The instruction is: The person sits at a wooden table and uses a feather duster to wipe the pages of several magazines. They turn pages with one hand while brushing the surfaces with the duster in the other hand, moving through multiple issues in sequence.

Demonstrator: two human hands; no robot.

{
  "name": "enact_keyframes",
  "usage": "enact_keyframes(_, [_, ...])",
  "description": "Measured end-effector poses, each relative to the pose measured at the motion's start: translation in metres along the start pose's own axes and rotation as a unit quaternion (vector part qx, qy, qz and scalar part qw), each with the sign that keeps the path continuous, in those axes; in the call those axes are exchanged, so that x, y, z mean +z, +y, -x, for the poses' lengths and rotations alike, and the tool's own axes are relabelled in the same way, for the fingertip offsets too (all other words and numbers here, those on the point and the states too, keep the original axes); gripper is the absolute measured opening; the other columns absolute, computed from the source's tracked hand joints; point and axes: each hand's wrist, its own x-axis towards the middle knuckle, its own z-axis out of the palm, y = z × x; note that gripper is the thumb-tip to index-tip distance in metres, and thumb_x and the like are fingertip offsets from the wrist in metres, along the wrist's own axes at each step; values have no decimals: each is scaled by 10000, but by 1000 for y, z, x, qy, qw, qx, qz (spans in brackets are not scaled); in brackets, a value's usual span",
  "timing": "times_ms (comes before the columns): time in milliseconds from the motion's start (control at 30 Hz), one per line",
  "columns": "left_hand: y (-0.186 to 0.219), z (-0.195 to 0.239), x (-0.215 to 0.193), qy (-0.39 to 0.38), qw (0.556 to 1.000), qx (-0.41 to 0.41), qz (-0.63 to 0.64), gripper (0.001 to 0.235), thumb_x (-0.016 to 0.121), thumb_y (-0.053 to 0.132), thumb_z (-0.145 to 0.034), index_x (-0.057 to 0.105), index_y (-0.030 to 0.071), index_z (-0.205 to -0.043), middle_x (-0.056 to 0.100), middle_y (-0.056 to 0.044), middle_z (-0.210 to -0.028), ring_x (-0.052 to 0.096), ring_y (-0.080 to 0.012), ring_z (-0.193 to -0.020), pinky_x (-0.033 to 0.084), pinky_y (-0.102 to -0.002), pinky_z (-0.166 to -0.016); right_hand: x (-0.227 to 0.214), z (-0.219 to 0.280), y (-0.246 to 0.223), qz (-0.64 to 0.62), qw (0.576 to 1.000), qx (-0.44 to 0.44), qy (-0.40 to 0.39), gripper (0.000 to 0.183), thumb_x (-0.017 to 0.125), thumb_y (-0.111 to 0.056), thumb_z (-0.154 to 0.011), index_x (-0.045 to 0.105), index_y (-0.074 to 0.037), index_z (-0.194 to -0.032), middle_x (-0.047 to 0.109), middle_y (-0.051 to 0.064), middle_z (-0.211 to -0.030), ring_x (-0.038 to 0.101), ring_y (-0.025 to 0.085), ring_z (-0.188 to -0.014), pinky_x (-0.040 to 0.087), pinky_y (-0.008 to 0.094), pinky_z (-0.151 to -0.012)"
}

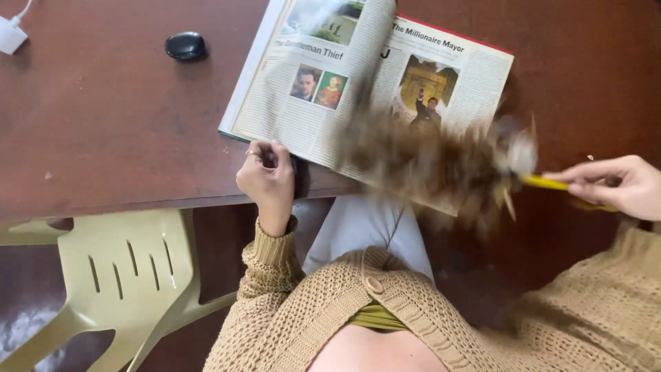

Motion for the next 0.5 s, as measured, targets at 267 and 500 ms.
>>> enact_keyframes(267, [-3,-4,-4,-51,994,-71,59,328,673,268,-982,599,152,-684,526,74,-564,470,-81,-515,387,-290,-549,-1,-47,-49,234,924,-161,256,281,633,-1,-1207,715,-41,-1473,626,97,-1073,496,164,-873,378,306,-771])
enact_keyframes(500, [-5,-3,-4,-55,992,-84,76,300,679,277,-963,599,170,-694,527,88,-581,488,-76,-537,401,-284,-574,56,-51,-202,302,910,-187,215,297,653,30,-1180,771,-57,-1438,673,87,-903,369,146,-545,254,309,-440])
